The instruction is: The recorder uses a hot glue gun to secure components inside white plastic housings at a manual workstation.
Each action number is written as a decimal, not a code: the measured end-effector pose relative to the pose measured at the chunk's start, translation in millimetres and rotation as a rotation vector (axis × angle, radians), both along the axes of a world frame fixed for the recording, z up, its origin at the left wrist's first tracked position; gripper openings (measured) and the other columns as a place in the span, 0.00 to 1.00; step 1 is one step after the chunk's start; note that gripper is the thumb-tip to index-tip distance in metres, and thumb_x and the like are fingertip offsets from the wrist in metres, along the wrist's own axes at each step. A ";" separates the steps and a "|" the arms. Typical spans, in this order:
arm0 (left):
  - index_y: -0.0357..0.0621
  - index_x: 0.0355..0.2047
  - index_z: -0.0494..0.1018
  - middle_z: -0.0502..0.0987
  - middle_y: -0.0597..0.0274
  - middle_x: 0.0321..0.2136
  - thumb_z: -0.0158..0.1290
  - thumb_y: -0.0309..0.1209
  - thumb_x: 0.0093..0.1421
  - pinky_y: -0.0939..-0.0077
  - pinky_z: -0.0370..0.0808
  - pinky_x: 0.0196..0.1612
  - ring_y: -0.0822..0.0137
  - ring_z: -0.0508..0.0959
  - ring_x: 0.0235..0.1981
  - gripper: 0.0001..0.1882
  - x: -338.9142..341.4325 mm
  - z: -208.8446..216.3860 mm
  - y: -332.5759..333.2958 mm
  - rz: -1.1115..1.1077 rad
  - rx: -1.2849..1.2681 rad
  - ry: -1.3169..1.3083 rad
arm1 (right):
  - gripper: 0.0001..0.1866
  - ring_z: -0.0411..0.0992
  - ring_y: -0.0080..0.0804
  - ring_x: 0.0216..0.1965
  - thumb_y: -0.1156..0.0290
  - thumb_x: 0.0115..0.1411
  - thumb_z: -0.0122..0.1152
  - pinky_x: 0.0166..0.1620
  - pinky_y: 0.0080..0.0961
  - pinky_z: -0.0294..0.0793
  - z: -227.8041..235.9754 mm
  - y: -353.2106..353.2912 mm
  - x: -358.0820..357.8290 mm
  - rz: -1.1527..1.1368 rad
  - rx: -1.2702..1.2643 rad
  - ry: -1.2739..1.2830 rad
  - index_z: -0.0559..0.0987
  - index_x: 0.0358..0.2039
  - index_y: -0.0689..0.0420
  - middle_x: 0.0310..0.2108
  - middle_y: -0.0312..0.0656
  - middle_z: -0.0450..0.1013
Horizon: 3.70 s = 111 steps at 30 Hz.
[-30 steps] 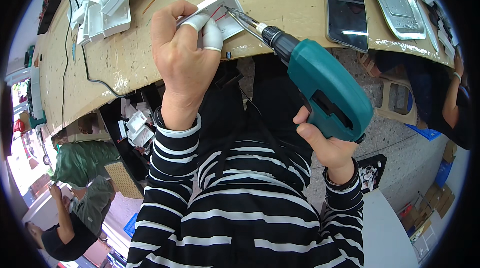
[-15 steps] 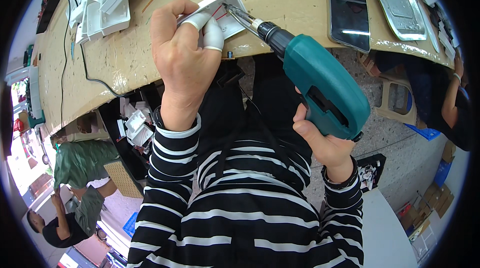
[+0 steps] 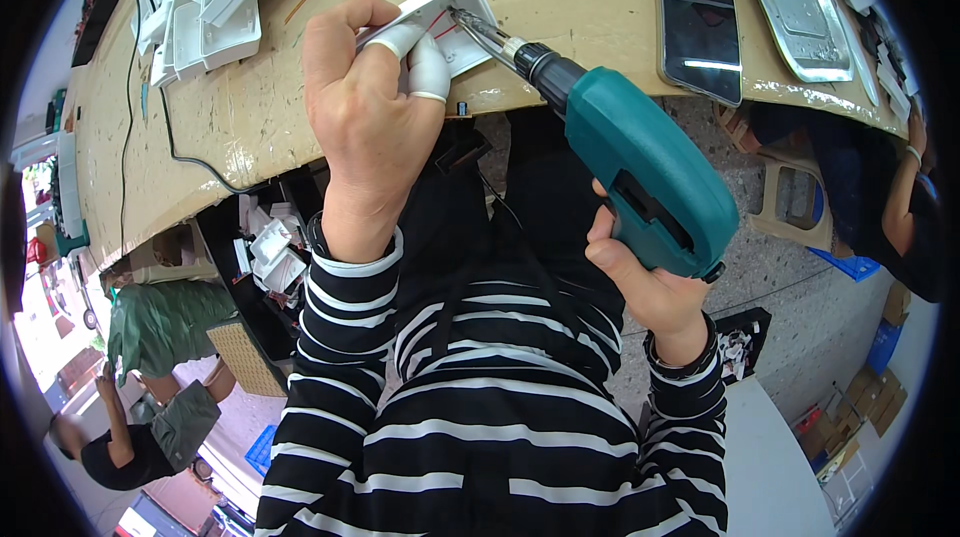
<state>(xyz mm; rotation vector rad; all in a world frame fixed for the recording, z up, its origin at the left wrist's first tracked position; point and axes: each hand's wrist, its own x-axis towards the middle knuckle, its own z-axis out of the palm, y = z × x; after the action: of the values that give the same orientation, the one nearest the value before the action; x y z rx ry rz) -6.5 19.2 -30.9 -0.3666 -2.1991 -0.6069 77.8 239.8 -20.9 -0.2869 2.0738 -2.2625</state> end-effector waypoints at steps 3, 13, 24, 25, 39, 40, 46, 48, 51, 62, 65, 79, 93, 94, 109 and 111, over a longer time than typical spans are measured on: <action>0.29 0.18 0.72 0.71 0.55 0.29 0.54 0.15 0.37 0.74 0.68 0.28 0.62 0.70 0.28 0.04 -0.4 -0.9 -0.3 -0.003 0.005 0.003 | 0.24 0.70 0.25 0.31 0.81 0.49 0.62 0.32 0.19 0.71 1.2 -0.9 0.2 -0.008 0.002 -0.016 0.67 0.47 0.67 0.37 0.46 0.70; 0.29 0.19 0.72 0.71 0.55 0.29 0.55 0.16 0.38 0.73 0.68 0.28 0.62 0.70 0.28 0.05 -0.5 -1.8 -0.6 0.002 0.007 0.006 | 0.25 0.70 0.27 0.32 0.81 0.49 0.62 0.33 0.20 0.71 -3.3 3.2 2.4 0.025 0.005 -0.029 0.66 0.49 0.66 0.41 0.49 0.69; 0.31 0.16 0.70 0.70 0.55 0.30 0.53 0.17 0.35 0.71 0.67 0.31 0.61 0.69 0.28 0.05 -0.9 -4.7 0.6 0.000 0.028 -0.002 | 0.35 0.71 0.29 0.29 0.74 0.49 0.64 0.32 0.21 0.73 -6.9 3.7 1.5 0.026 0.061 0.021 0.58 0.56 0.63 0.47 0.55 0.67; 0.33 0.14 0.66 0.70 0.55 0.31 0.52 0.19 0.32 0.69 0.65 0.33 0.60 0.68 0.29 0.06 -0.9 -5.7 0.9 -0.010 0.053 -0.009 | 0.35 0.71 0.29 0.29 0.74 0.49 0.64 0.32 0.21 0.73 -7.5 3.4 1.9 0.026 0.061 0.021 0.58 0.56 0.63 0.47 0.55 0.67; 0.33 0.15 0.67 0.69 0.56 0.31 0.52 0.18 0.32 0.69 0.65 0.33 0.59 0.68 0.29 0.06 -1.1 -5.3 1.1 -0.004 0.050 -0.015 | 0.32 0.71 0.29 0.30 0.77 0.49 0.64 0.32 0.21 0.72 -5.2 3.8 5.4 0.013 0.022 0.052 0.61 0.53 0.67 0.46 0.58 0.67; 0.33 0.15 0.67 0.69 0.56 0.31 0.51 0.18 0.32 0.69 0.65 0.33 0.60 0.68 0.29 0.06 -1.1 -5.4 1.4 -0.002 0.051 -0.019 | 0.32 0.71 0.29 0.30 0.77 0.49 0.64 0.32 0.21 0.72 -5.2 3.8 5.6 0.013 0.022 0.052 0.61 0.53 0.67 0.46 0.58 0.67; 0.33 0.15 0.66 0.69 0.56 0.31 0.51 0.18 0.32 0.69 0.65 0.33 0.60 0.68 0.29 0.06 -1.6 -6.0 1.1 -0.010 0.062 -0.014 | 0.33 0.71 0.29 0.30 0.76 0.48 0.65 0.32 0.22 0.72 -4.9 4.4 7.4 0.015 0.021 0.033 0.61 0.54 0.66 0.47 0.58 0.66; 0.33 0.15 0.66 0.69 0.56 0.31 0.51 0.17 0.32 0.69 0.65 0.34 0.59 0.68 0.29 0.06 -1.3 -5.4 1.3 -0.012 0.063 -0.017 | 0.39 0.72 0.29 0.28 0.69 0.48 0.67 0.30 0.21 0.73 -7.3 6.7 9.4 -0.018 0.021 0.050 0.56 0.58 0.61 0.47 0.56 0.66; 0.33 0.15 0.66 0.69 0.56 0.31 0.51 0.17 0.31 0.68 0.65 0.34 0.59 0.68 0.30 0.06 -1.0 -5.1 0.4 -0.011 0.063 -0.017 | 0.40 0.72 0.28 0.28 0.68 0.49 0.67 0.29 0.20 0.72 -6.9 11.6 11.4 -0.006 -0.020 0.086 0.55 0.58 0.61 0.48 0.56 0.66; 0.29 0.17 0.71 0.71 0.56 0.28 0.52 0.15 0.37 0.72 0.69 0.28 0.62 0.70 0.27 0.03 -0.7 -2.4 0.5 0.023 0.028 -0.007 | 0.41 0.72 0.27 0.27 0.64 0.49 0.67 0.28 0.19 0.72 -4.8 18.1 16.0 -0.082 -0.053 0.130 0.55 0.57 0.63 0.47 0.56 0.66; 0.29 0.17 0.71 0.71 0.56 0.28 0.52 0.15 0.37 0.72 0.69 0.28 0.61 0.70 0.27 0.03 -1.3 -1.0 1.2 0.023 0.029 0.012 | 0.41 0.72 0.27 0.27 0.64 0.49 0.67 0.29 0.19 0.73 -2.4 16.9 15.6 -0.083 -0.055 0.135 0.55 0.57 0.63 0.47 0.56 0.66; 0.32 0.25 0.74 0.69 0.54 0.33 0.58 0.18 0.40 0.76 0.74 0.33 0.61 0.74 0.35 0.09 43.4 -5.3 -2.4 -0.156 0.454 0.195 | 0.38 0.67 0.25 0.28 0.61 0.50 0.66 0.30 0.18 0.68 7.5 19.9 25.1 -0.092 -0.063 0.093 0.59 0.53 0.71 0.36 0.47 0.70; 0.35 0.33 0.74 0.71 0.65 0.37 0.51 0.18 0.51 0.80 0.74 0.35 0.72 0.74 0.36 0.08 233.1 -34.8 -203.9 0.228 1.321 -0.052 | 0.33 0.60 0.24 0.29 0.64 0.55 0.59 0.31 0.18 0.62 2.0 27.2 11.6 0.129 -0.196 0.187 0.57 0.55 0.66 0.56 0.52 0.57; 0.35 0.36 0.73 0.72 0.65 0.35 0.52 0.19 0.51 0.84 0.73 0.32 0.73 0.75 0.33 0.10 241.9 -49.0 -228.0 0.282 1.211 -0.053 | 0.33 0.60 0.24 0.29 0.64 0.55 0.59 0.31 0.18 0.62 2.5 24.3 11.1 0.136 -0.200 0.193 0.57 0.55 0.66 0.56 0.53 0.57; 0.37 0.39 0.74 0.76 0.58 0.33 0.51 0.21 0.50 0.74 0.72 0.36 0.65 0.76 0.35 0.14 115.5 70.8 -232.5 0.094 0.218 -0.640 | 0.34 0.66 0.23 0.25 0.63 0.53 0.62 0.26 0.15 0.67 12.5 8.2 10.8 -0.008 -0.179 0.261 0.58 0.55 0.66 0.51 0.55 0.62; 0.39 0.32 0.75 0.74 0.58 0.38 0.49 0.17 0.46 0.69 0.69 0.42 0.59 0.74 0.41 0.12 63.0 77.5 -212.5 0.070 -0.080 -0.266 | 0.34 0.66 0.23 0.25 0.63 0.53 0.63 0.26 0.15 0.68 14.9 4.0 8.2 -0.013 -0.189 0.250 0.58 0.54 0.66 0.51 0.55 0.63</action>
<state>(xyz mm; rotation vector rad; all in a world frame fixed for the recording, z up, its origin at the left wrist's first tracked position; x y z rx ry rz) 56.5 -193.4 46.6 -0.2600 -2.4852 -0.5565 86.0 243.8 -6.0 -0.5963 1.9692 -2.5519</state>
